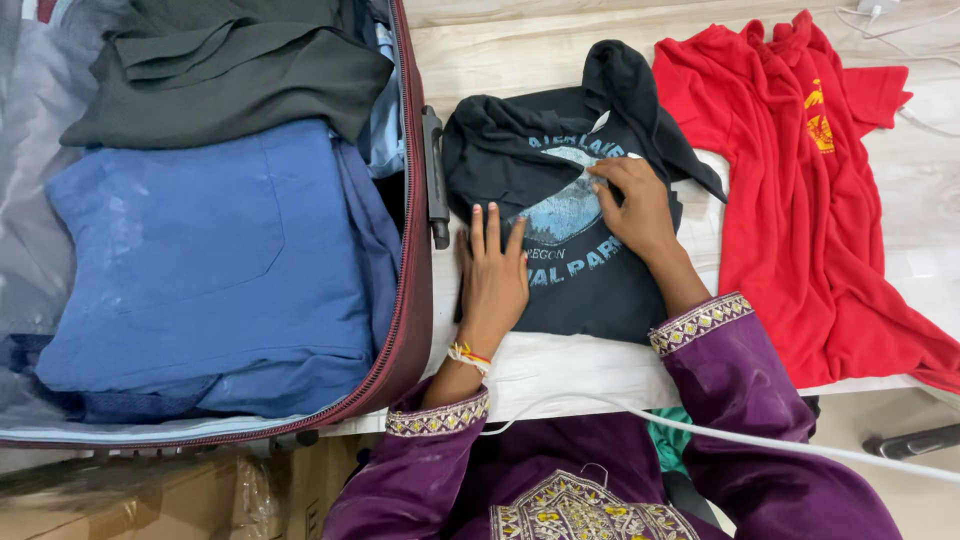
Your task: The person unzips a suitcase, opens the lid, and removes several shirts and a pair of pants, laying them out on a flat surface.
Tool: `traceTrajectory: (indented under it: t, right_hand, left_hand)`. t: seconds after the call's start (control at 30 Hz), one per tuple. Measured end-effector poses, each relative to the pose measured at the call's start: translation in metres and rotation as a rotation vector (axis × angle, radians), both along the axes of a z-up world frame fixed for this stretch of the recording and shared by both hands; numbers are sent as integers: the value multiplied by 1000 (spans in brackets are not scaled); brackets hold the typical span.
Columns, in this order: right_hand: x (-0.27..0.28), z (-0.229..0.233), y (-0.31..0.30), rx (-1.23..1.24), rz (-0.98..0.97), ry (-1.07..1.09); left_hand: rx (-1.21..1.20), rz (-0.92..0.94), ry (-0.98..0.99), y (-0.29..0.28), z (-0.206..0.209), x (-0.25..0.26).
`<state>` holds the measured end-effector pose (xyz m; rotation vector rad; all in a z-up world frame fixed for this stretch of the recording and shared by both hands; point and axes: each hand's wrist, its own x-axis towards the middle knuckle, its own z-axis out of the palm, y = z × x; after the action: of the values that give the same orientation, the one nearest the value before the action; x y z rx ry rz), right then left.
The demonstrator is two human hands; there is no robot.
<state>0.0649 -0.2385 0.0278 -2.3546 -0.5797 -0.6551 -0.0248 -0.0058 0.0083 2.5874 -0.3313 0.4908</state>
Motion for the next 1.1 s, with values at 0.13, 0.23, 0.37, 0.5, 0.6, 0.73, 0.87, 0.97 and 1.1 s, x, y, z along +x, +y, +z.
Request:
traceTrajectory:
  t: [0.13,0.23,0.37,0.5,0.6,0.73,0.87,0.97,1.1]
  right_hand:
    - [-1,22,19,-72,-68,224]
    - [11,40,28,-336,-201,369]
    - [39,40,31,-540,-167,350]
    - [72,31,9,-145,-157,865]
    - [101,17,-5,312,-29,911]
    - [98,25,-10,367,203,552]
    - [82,41,-11,184,309,202]
    - [60,43,-16,39,132,87]
    - [15,32,-34,-151,-72,439]
  left_hand:
    - [93,-101,86,5,14,-39]
    - [98,-122,98,11,31,-69]
    - [345,-149,263,9,55,-80]
    - [95,-240,251,3,61,-47]
    - [63,-159,250,-9,44,-8]
    - [-73,-2,156,-14,33,41]
    - [-337,37,-203,-8,54,62]
    - [-241,-142,-28,-28,57,42]
    - [225,-407,222,-36,41,4]
